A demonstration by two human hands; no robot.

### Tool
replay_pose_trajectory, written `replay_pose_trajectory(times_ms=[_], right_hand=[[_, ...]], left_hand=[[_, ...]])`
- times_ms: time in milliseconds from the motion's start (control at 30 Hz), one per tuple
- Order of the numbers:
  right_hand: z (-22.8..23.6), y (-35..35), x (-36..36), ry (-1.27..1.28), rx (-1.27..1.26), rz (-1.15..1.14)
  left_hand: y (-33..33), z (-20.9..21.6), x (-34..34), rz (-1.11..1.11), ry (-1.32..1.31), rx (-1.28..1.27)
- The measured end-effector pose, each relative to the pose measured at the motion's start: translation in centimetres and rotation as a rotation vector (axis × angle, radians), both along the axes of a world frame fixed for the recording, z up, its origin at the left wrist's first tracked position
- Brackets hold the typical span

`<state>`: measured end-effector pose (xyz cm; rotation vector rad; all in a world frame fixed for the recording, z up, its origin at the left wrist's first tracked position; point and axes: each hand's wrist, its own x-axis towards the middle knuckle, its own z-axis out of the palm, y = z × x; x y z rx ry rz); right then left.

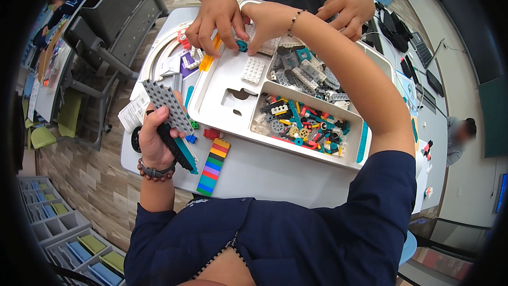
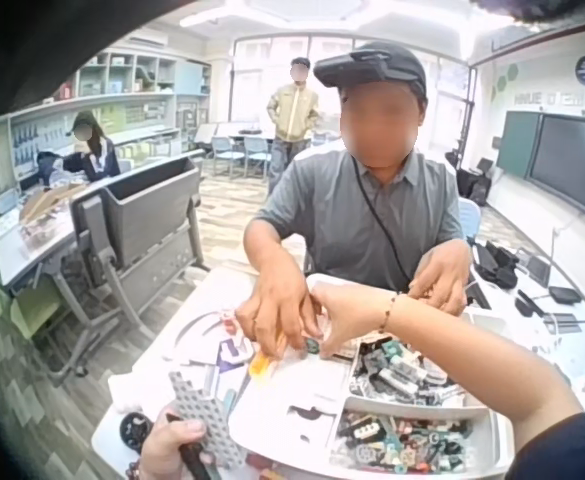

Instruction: The person sorts and assembles small plastic building bricks from a compartmentalized tray. They pick up colorful bricks, connect them into a vertical stack, and place baseplates into the tray while another person works nearby.

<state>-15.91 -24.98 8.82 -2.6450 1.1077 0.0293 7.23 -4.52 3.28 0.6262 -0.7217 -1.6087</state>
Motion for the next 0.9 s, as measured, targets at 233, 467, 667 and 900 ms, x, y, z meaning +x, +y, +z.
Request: replay_pose_trajectory(times_ms=[233,467,667,900], right_hand=[[0.2,-0.3,0.5,0.111,0.003,-0.035],[-0.4,-0.3,0.5,0.142,-0.01,-0.055],[-1.8,0.6,-0.5,0.002,-0.079,-0.062],[-2.1,0.8,-1.4,-0.145,-0.057,-0.084]], left_hand=[[0.1,0.1,-0.1,0.016,-0.007,-0.001],[0.0,0.1,0.0,0.003,-0.007,0.011],[0.3,0.7,-0.2,0.006,-0.01,0.053],[0.1,0.0,0.0,-0.013,-0.017,0.006]])
